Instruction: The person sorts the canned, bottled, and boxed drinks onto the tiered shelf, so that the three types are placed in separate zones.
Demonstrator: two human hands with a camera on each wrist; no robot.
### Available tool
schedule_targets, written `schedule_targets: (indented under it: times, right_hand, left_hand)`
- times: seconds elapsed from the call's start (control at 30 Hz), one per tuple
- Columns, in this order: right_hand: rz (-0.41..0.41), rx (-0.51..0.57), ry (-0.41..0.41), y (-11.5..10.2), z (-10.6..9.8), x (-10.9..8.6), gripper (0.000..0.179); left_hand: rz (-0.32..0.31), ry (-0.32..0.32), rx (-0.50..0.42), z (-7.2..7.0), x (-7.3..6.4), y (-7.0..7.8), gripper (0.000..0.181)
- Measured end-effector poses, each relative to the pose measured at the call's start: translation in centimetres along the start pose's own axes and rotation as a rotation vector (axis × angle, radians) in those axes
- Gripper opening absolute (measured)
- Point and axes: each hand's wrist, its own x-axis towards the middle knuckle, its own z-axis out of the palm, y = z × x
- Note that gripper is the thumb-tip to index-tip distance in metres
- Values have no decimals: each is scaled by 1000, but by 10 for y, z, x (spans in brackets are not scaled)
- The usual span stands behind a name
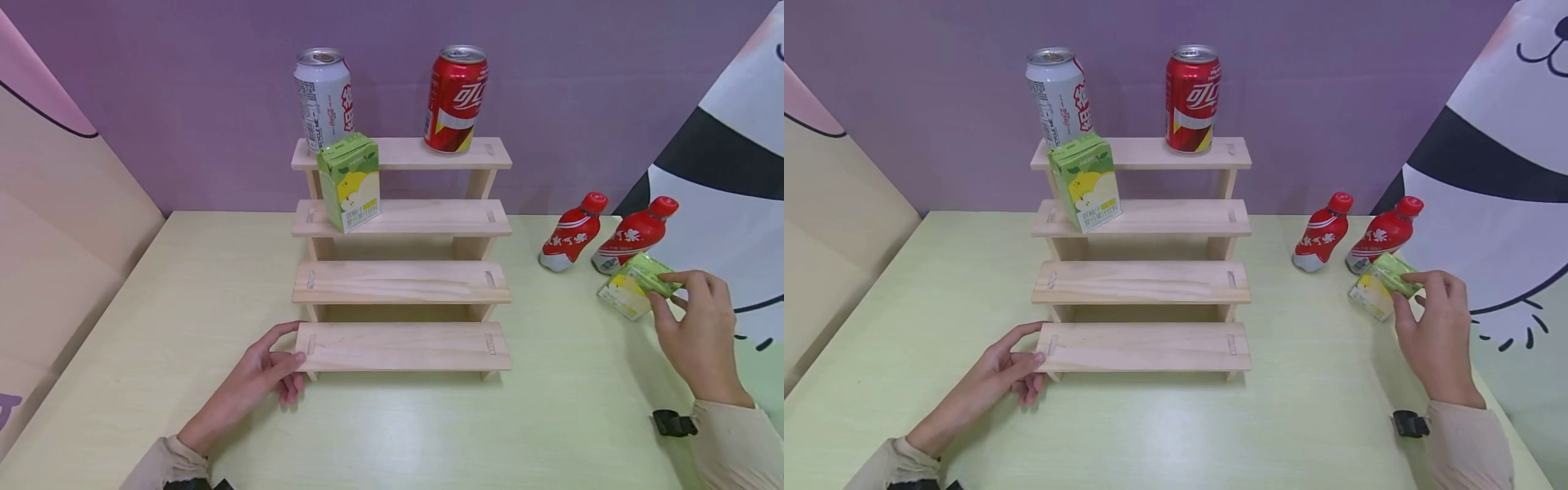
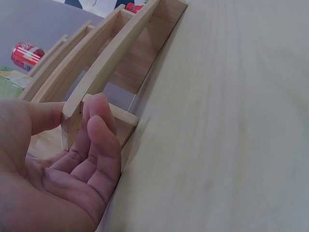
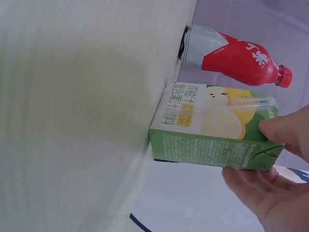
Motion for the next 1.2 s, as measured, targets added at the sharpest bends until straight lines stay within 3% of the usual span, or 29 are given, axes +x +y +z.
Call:
schedule_targets:
  times: [0.3,0.5,1.0,1.2]
  right_hand:
    - [1,-51,-24,-4,-1,6,39]
    - [14,-52,11,-4,0,4,40]
    - [9,55,78,-22,3,-3,36]
    - [-67,102,130,-41,-1,-6,36]
  left_hand:
    - [19,-7,-10,0,4,-2,53]
    - [24,-12,-10,-1,5,-1,54]
    - [12,-6,14,-1,0,3,54]
    - [15,-12,14,-1,-1,2,54]
